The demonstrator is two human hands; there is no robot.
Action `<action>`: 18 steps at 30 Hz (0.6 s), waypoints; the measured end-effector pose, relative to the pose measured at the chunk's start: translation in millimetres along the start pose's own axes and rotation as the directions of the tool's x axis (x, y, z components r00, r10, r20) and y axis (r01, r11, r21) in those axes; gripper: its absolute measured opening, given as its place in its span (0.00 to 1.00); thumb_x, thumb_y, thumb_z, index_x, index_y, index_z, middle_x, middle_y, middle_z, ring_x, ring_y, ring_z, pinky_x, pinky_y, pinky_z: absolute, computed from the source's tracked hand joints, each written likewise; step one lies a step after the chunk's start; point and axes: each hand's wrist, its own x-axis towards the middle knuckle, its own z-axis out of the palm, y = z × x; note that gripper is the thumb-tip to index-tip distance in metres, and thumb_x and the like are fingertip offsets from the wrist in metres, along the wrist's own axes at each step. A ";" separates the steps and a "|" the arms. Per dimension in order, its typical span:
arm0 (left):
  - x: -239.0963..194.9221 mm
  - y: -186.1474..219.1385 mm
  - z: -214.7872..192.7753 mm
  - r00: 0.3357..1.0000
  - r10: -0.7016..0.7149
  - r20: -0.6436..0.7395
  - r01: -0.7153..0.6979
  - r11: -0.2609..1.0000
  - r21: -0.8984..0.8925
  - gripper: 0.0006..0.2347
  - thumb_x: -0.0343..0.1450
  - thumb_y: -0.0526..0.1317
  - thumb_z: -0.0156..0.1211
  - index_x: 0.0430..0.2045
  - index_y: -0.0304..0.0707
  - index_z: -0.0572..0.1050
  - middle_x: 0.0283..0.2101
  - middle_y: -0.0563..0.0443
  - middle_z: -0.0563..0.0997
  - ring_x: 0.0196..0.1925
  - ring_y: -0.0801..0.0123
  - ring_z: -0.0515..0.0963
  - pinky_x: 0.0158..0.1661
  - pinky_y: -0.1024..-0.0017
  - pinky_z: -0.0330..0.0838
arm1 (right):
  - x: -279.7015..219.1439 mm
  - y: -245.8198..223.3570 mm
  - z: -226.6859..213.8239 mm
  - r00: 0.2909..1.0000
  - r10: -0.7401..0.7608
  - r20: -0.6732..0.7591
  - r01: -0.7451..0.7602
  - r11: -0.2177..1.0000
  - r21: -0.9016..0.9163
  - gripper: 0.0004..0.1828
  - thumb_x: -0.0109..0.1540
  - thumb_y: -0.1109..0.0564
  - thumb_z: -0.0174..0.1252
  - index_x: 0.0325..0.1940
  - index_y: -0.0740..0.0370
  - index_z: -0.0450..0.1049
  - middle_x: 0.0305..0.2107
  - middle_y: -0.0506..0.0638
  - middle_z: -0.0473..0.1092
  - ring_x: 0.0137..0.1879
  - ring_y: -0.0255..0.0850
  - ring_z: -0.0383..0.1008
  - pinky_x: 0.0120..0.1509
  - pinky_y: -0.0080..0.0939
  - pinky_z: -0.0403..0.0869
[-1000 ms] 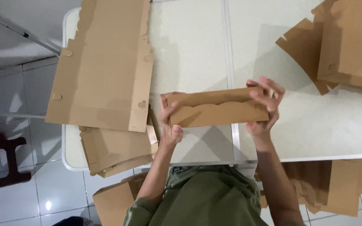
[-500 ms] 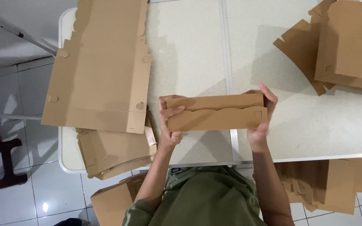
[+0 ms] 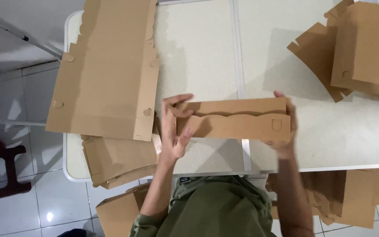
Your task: Folding and assembling cardboard boxes from flat pre-cut sheets.
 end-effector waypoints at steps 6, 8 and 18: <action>1.7 37.0 -8.4 0.954 -0.004 0.301 -0.122 0.908 0.400 0.65 0.46 0.78 0.60 0.77 0.44 0.38 0.79 0.39 0.51 0.82 0.38 0.52 0.77 0.31 0.42 | 79.1 -148.8 -1.6 0.838 0.197 0.509 0.176 0.785 -0.594 0.57 0.52 0.26 0.59 0.78 0.56 0.59 0.54 0.54 0.66 0.58 0.48 0.66 0.67 0.50 0.58; -0.7 23.3 11.2 0.945 0.042 0.326 -0.147 0.940 0.307 0.63 0.49 0.76 0.59 0.77 0.49 0.33 0.76 0.36 0.57 0.77 0.39 0.60 0.74 0.35 0.51 | 92.1 -157.8 27.9 0.776 0.148 0.613 0.375 0.674 -0.637 0.58 0.54 0.21 0.55 0.79 0.57 0.55 0.54 0.54 0.66 0.58 0.48 0.67 0.66 0.51 0.65; -50.5 -61.5 23.4 0.999 -0.038 -0.011 0.037 0.993 -0.109 0.46 0.69 0.74 0.48 0.70 0.32 0.51 0.73 0.39 0.56 0.59 0.62 0.70 0.62 0.59 0.64 | 104.7 -139.3 63.2 0.587 0.219 0.780 0.629 0.484 -0.609 0.46 0.67 0.23 0.28 0.82 0.49 0.38 0.73 0.59 0.55 0.75 0.51 0.57 0.78 0.55 0.59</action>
